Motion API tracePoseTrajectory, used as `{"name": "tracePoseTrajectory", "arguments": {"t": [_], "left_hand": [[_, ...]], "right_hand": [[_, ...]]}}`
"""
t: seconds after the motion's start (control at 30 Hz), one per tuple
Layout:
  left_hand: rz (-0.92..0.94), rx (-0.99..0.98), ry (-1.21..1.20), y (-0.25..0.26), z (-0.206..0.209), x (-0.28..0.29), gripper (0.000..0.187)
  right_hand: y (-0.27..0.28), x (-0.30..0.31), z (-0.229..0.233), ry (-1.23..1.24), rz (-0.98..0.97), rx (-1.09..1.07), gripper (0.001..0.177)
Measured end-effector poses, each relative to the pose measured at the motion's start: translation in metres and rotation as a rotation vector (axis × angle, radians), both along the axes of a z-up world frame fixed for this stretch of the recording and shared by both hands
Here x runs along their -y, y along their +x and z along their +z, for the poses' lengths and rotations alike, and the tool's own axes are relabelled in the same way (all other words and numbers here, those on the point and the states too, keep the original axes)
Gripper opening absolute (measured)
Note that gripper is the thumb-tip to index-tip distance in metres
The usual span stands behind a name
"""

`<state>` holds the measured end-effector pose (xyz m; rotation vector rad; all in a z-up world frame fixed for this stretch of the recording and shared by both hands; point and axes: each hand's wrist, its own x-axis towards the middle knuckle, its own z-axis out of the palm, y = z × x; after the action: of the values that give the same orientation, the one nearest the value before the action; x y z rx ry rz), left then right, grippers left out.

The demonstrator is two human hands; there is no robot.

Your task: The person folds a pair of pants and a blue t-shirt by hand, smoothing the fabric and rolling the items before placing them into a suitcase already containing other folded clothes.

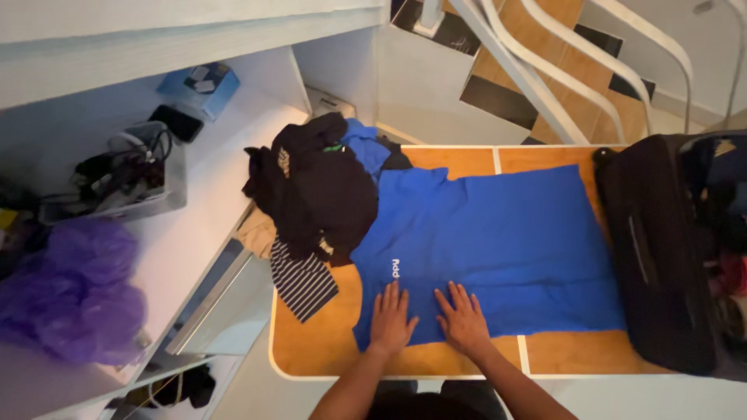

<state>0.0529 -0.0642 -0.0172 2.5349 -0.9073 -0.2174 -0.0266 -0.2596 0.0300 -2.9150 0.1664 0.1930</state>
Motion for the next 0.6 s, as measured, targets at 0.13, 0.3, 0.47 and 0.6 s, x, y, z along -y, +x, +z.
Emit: {"name": "tracePoseTrajectory", "arguments": {"t": [0.13, 0.3, 0.47, 0.6], "left_hand": [[-0.020, -0.185, 0.236, -0.006, 0.007, -0.025, 0.087], [-0.081, -0.201, 0.265, -0.015, 0.008, -0.051, 0.088], [-0.084, -0.118, 0.202, -0.043, 0.010, -0.080, 0.087], [-0.060, -0.274, 0.338, -0.052, 0.042, -0.079, 0.089]], "right_hand": [[-0.004, -0.003, 0.011, -0.143, 0.015, -0.313, 0.071], [-0.014, -0.025, 0.026, -0.068, -0.005, -0.441, 0.074], [-0.032, -0.049, 0.047, -0.005, 0.018, -0.520, 0.076], [-0.043, -0.055, 0.052, 0.058, 0.020, -0.616, 0.078]]}}
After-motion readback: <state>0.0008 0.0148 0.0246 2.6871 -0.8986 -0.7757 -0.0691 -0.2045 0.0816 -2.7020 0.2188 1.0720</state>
